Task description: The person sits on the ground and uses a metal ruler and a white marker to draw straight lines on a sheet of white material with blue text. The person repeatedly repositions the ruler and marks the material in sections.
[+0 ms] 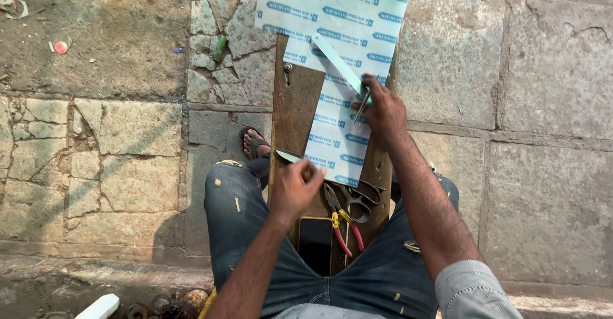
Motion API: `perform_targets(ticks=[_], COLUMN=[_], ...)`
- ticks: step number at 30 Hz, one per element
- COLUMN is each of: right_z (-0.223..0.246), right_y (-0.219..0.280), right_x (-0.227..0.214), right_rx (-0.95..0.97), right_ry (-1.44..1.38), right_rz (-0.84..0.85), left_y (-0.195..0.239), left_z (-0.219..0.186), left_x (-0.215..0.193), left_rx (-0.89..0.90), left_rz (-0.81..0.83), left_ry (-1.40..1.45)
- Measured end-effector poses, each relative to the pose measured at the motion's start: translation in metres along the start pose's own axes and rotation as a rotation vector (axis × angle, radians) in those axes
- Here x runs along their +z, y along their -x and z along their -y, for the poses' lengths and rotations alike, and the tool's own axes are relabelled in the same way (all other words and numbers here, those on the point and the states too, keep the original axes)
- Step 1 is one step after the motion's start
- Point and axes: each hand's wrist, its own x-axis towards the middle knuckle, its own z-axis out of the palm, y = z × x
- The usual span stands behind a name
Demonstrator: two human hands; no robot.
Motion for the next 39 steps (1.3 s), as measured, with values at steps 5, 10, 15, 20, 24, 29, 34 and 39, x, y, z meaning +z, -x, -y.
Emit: perform_targets(ticks=[5, 10, 15, 20, 24, 29, 34, 39], right_z=[0.006, 0.013, 0.027, 0.052, 0.065, 0.058, 0.052, 0.048], right_y=[-0.03, -0.06, -0.048, -0.01, 0.011, 0.043, 0.048, 0.051], right_x=[-0.006, -0.019, -0.002, 0.046, 0.055, 0.034, 0.014, 0.014], right_rx=[-0.073, 0.027, 0.295, 0.424, 0.339, 0.32, 0.308, -0.086], right_ry=[0.068, 0.1, -0.141, -0.595, -0.47, -0.375, -0.27, 0.073], right_rz=[0.038, 0.156, 0.002, -0.243, -0.207, -0.139, -0.123, -0.155], left_y=[-0.081, -0.123, -0.138, -0.145, -0.141, -0.137, -0.147, -0.168], left_z=[-0.011, -0.014, -0.008, -0.003, -0.009, -0.012, -0.006, -0.019], left_x=[-0.03, -0.037, -0.032, -0.031, -0.038, -0.036, -0.034, -0.033], left_rx=[0.357, 0.426, 0.495, 0.43, 0.483, 0.447, 0.441, 0.528], left_rz=[-0.087, -0.061, -0.11, -0.028, -0.082, -0.058, -0.014, -0.028], left_ry=[-0.38, -0.617, -0.583, -0.605, -0.573, -0.519, -0.537, -0.612])
